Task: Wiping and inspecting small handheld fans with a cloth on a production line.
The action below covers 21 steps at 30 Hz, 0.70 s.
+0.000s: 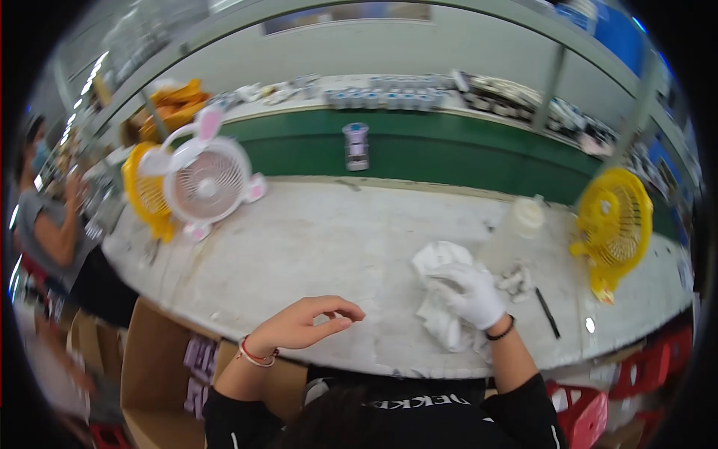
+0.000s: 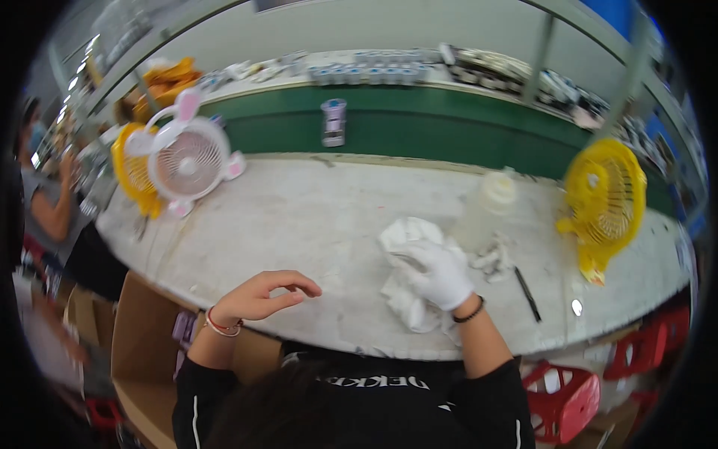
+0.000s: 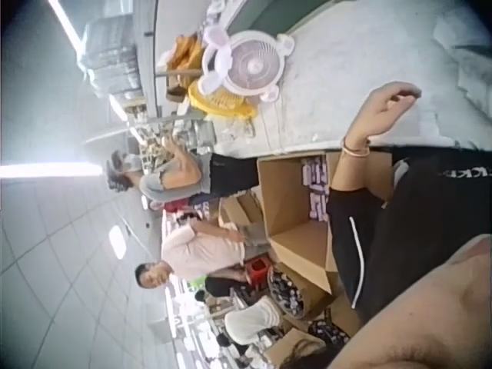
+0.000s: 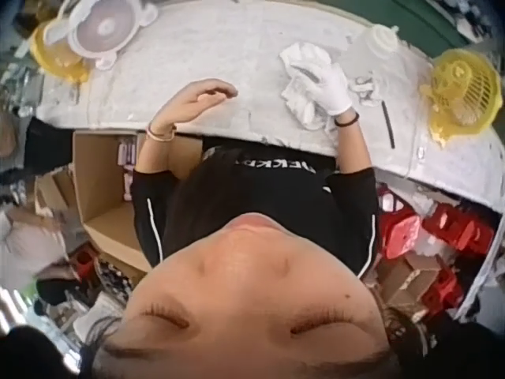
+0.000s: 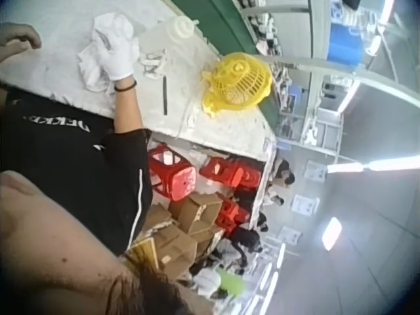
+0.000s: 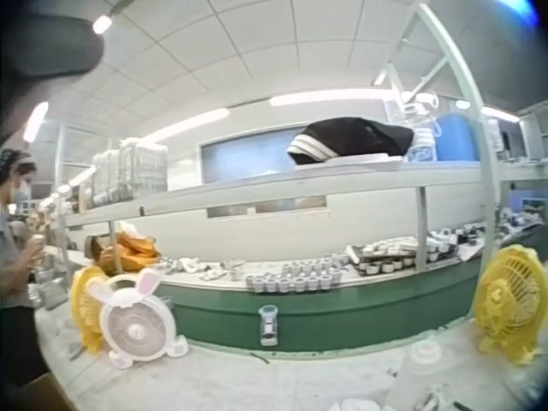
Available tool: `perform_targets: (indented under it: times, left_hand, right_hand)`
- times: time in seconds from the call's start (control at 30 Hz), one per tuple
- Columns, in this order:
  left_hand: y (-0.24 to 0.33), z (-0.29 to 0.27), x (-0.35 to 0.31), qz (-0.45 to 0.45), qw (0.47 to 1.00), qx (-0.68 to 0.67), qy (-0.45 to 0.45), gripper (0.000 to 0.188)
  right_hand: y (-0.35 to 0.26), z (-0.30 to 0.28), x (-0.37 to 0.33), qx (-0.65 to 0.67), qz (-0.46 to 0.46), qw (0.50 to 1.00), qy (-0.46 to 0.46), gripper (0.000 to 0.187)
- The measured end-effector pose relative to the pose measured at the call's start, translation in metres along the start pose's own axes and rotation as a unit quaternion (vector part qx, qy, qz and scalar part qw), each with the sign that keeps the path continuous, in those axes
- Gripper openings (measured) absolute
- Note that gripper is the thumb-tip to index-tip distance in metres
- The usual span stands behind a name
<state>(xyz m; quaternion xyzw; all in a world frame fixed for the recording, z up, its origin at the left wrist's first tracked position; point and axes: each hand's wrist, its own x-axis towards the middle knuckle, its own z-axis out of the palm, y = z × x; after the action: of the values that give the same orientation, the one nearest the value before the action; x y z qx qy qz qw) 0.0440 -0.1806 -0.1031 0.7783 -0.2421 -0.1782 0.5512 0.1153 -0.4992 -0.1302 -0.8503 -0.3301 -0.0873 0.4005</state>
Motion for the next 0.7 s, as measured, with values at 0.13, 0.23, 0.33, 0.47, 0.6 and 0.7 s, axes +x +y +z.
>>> perform_targets:
  times: [0.13, 0.23, 0.33, 0.47, 0.6, 0.7]
  left_hand:
    - [-0.001, 0.001, 0.05, 0.019, 0.999, 0.039, -0.032, 0.023]
    - [-0.015, 0.002, 0.075, 0.006, 0.999, -0.004, -0.054, 0.02]
    - [-0.02, 0.011, 0.101, -0.015, 0.999, -0.04, 0.025, 0.016]
    - [-0.05, 0.001, 0.096, 0.005, 0.995, -0.08, 0.063, 0.018]
    - [-0.067, 0.003, 0.097, -0.029, 0.974, -0.176, 0.136, 0.018]
    - [-0.066, 0.003, 0.096, -0.046, 0.964, -0.197, 0.17, 0.019]
  right_hand:
    - [0.034, 0.021, -0.004, 0.016, -0.063, 0.998, 0.017, 0.021]
    - [0.033, 0.026, -0.001, 0.027, -0.032, 0.999, -0.002, 0.02]
    - [0.037, 0.021, -0.01, 0.025, -0.018, 0.999, 0.017, 0.02]
    - [0.036, 0.021, -0.007, 0.02, 0.011, 1.0, 0.017, 0.02]
    - [0.039, 0.022, -0.008, 0.03, 0.004, 0.999, 0.017, 0.019]
    - [0.04, 0.023, -0.007, 0.044, 0.015, 0.999, -0.003, 0.019]
